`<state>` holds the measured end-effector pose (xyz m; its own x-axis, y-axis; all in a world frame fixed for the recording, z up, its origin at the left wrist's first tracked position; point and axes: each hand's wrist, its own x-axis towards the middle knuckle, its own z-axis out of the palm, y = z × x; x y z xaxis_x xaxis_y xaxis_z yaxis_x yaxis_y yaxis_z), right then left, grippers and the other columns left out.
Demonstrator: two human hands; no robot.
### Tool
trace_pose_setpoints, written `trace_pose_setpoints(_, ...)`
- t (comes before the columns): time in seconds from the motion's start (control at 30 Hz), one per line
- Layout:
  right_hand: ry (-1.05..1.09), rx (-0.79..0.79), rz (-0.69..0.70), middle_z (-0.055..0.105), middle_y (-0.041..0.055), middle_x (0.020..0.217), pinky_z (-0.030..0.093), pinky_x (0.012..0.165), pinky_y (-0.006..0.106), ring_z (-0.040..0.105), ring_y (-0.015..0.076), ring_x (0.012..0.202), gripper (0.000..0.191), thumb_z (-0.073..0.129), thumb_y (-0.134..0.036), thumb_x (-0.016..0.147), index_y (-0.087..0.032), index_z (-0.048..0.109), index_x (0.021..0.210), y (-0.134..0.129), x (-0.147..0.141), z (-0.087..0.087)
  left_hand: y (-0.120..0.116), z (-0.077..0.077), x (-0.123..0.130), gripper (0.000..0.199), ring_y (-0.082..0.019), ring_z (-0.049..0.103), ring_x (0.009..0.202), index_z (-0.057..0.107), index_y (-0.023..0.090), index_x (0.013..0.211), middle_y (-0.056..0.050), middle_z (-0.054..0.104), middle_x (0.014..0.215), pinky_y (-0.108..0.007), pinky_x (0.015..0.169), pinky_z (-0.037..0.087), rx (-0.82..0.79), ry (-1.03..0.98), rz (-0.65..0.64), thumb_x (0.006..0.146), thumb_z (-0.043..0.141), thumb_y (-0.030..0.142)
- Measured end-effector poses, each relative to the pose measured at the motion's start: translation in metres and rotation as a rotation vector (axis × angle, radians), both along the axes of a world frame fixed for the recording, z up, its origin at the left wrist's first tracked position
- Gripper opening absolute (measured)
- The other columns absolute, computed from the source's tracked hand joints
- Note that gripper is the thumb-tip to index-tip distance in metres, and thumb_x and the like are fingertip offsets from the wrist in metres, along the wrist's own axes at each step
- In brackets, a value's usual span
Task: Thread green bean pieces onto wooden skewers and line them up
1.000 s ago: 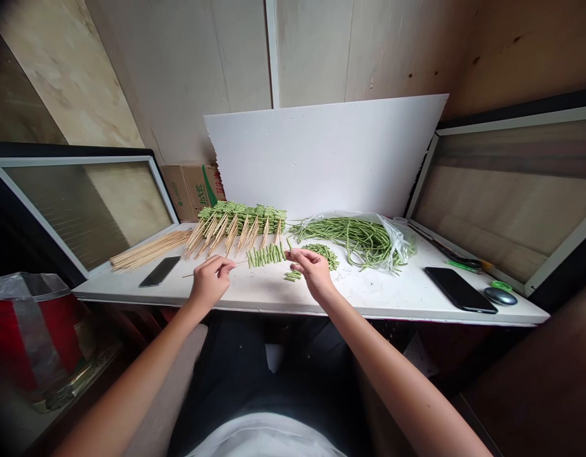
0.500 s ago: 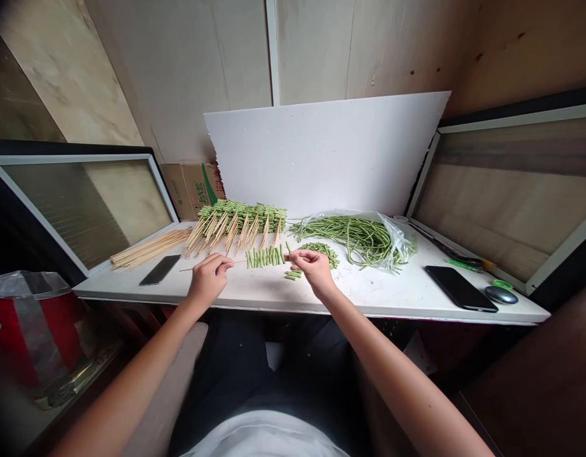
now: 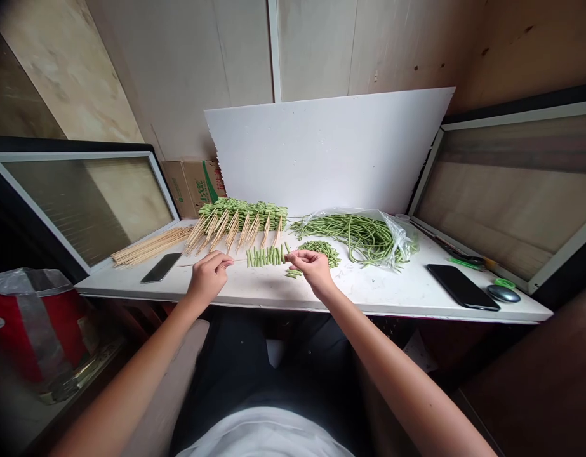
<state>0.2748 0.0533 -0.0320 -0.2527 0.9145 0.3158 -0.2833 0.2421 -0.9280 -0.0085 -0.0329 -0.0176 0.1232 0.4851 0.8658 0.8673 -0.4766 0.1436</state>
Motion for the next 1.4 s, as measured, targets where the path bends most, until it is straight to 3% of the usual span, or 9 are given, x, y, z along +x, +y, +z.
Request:
trace_pose_setpoints(0.47,0.004,-0.056,0.006,0.076,0.0043,0.072,0.065,0.073,0.036,0.071,0.0188,0.066,0.036,0.096,-0.049,0.062,-0.019,0.081,0.077,-0.007,-0.007,0.001,0.0,-0.001,-0.001,0.028,-0.017,0.064,0.074,0.066,0.021,0.08,-0.003,0.069,0.079,-0.027,0.067,0.048,-0.029,0.003,-0.006,0.088,0.05,0.0)
trace_pose_setpoints(0.7,0.034,-0.014,0.024,0.078,0.0056,0.084,0.065,0.074,0.034,0.074,0.0205,0.076,0.034,0.093,-0.047,0.067,-0.021,0.081,0.086,-0.012,-0.011,0.004,-0.004,0.01,-0.001,0.025,-0.018,0.066,0.076,0.066,0.02,0.078,-0.003,0.07,0.079,-0.027,0.069,0.05,-0.002,-0.05,-0.005,0.091,0.052,0.003)
trace_pose_setpoints(1.13,0.059,-0.027,0.024,0.076,0.0044,0.084,0.063,0.068,0.032,0.072,0.0203,0.08,0.035,0.096,-0.042,0.063,-0.022,0.08,0.088,-0.009,-0.009,0.005,0.001,0.004,0.001,0.021,-0.018,0.067,0.076,0.067,0.021,0.082,-0.004,0.071,0.081,-0.028,0.07,0.051,-0.036,-0.055,-0.009,0.096,0.055,0.011)
trace_pose_setpoints(1.4,-0.033,0.148,-0.126,0.077,0.009,0.096,0.063,0.067,0.034,0.072,0.0269,0.09,0.033,0.09,-0.046,0.071,-0.023,0.08,0.091,-0.008,0.0,0.011,0.006,0.001,-0.008,0.017,-0.021,0.069,0.087,0.071,0.021,0.096,-0.006,0.072,0.093,-0.033,0.08,0.054,-0.117,-0.013,-0.024,0.098,0.056,0.014)
